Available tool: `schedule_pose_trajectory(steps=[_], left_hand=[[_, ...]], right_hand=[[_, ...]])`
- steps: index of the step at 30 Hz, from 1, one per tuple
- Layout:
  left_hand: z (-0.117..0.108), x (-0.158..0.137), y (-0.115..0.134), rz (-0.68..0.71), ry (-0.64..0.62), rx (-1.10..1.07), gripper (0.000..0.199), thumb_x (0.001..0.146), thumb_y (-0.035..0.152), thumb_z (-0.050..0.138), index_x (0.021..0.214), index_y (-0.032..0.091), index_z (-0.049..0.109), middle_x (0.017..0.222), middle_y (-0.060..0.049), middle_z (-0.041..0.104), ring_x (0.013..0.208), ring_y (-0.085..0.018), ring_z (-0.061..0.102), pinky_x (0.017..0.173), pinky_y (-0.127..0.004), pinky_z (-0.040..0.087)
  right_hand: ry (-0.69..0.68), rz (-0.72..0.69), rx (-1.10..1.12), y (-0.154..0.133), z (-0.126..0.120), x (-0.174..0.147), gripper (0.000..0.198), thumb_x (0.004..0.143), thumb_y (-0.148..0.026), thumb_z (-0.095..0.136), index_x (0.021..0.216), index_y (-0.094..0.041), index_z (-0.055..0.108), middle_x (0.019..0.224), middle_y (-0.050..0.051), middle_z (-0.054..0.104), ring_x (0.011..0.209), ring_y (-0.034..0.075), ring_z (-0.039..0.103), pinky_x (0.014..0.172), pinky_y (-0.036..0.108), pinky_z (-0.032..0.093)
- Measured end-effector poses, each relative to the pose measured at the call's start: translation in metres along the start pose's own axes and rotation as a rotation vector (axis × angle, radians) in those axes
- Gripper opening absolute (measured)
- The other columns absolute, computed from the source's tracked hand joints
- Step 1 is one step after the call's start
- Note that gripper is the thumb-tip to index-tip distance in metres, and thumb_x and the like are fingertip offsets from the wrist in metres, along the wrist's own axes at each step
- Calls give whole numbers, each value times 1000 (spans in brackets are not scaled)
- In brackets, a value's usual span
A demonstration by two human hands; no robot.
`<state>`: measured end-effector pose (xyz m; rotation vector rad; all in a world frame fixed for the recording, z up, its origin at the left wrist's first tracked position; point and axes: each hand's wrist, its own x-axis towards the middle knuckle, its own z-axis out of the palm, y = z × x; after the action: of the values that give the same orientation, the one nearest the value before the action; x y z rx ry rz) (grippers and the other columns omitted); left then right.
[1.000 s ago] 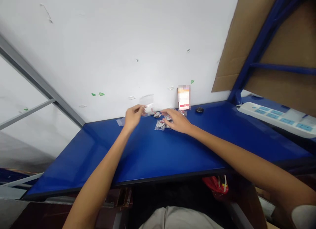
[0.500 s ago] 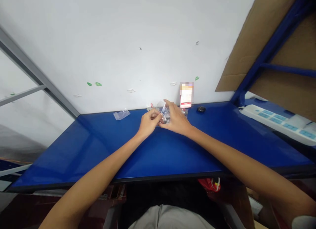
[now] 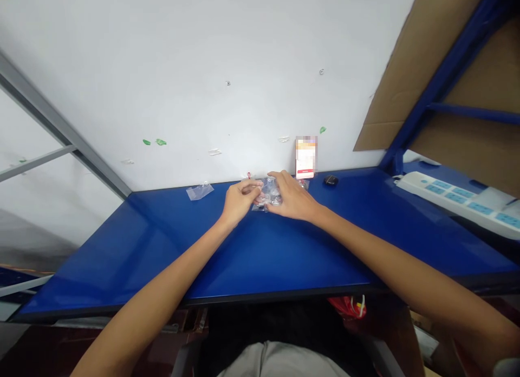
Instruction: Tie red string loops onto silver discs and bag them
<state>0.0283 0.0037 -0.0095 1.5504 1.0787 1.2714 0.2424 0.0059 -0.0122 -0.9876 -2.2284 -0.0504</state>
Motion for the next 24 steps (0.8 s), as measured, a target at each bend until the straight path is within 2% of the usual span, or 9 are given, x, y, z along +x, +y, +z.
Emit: schedule_pose_trajectory(steps=[2, 7, 9, 13, 16, 18, 20, 21, 24], left_hand=[[4, -3, -1, -23, 21, 14, 29, 85, 40, 82, 103, 16, 80, 84, -7, 82, 71, -23, 77, 67, -33, 64], [13, -10, -5, -36, 36, 78, 23, 89, 40, 79, 94, 18, 79, 86, -8, 83, 81, -28, 82, 71, -36, 67], [13, -10, -5, -29, 23, 71, 24, 92, 43, 77, 95, 19, 78, 87, -8, 84, 84, -29, 83, 74, -36, 67], [9, -7, -5, -7, 20, 112, 31, 95, 50, 74, 95, 19, 77, 84, -6, 83, 77, -27, 82, 71, -35, 67], [8, -6, -6, 10, 48, 205, 29, 96, 48, 72, 93, 20, 77, 85, -6, 83, 75, -27, 81, 67, -32, 65], [8, -7, -7, 2, 53, 224, 26, 97, 46, 71, 93, 21, 77, 87, -7, 84, 76, -26, 81, 66, -32, 64], [9, -8, -7, -2, 47, 228, 25, 97, 44, 72, 93, 21, 78, 88, -8, 84, 76, -27, 81, 67, -32, 63], [9, -9, -6, 5, 32, 220, 25, 98, 45, 71, 94, 20, 78, 87, -8, 84, 77, -27, 82, 68, -32, 64], [11, -12, -4, 68, -63, 173, 29, 99, 47, 70, 99, 19, 79, 92, -8, 84, 86, -28, 82, 75, -33, 65]], right_hand=[[3, -3, -52, -6, -2, 1, 81, 84, -44, 80, 152, -16, 46, 130, 19, 61, 119, 41, 62, 99, 54, 55], [-20, 13, -211, -13, -6, 2, 54, 92, -50, 72, 133, -16, 64, 121, 19, 72, 115, 42, 61, 107, 58, 46], [-66, 13, -246, -9, -7, 2, 61, 94, -53, 69, 140, -12, 63, 127, 21, 72, 118, 43, 62, 110, 58, 44], [-117, -23, -317, -2, -12, 0, 89, 96, -60, 66, 164, -8, 41, 157, 24, 58, 137, 46, 55, 124, 62, 33], [-85, -57, -357, -3, -17, -1, 104, 94, -59, 69, 174, -13, 21, 177, 21, 33, 157, 51, 34, 131, 69, 17], [-64, -105, -330, -6, -19, 0, 111, 93, -56, 72, 176, -15, 11, 182, 18, 23, 164, 51, 20, 132, 72, 11], [-67, -181, -255, -9, -17, 1, 111, 93, -49, 72, 177, -18, 5, 182, 16, 24, 166, 48, 18, 133, 72, 13], [-76, -214, -206, -10, -15, 1, 108, 94, -44, 71, 176, -20, 5, 180, 16, 28, 166, 46, 22, 132, 72, 18], [-83, -187, -72, -11, -4, 1, 94, 95, -29, 67, 173, -20, 16, 162, 21, 51, 149, 45, 48, 121, 70, 39]])
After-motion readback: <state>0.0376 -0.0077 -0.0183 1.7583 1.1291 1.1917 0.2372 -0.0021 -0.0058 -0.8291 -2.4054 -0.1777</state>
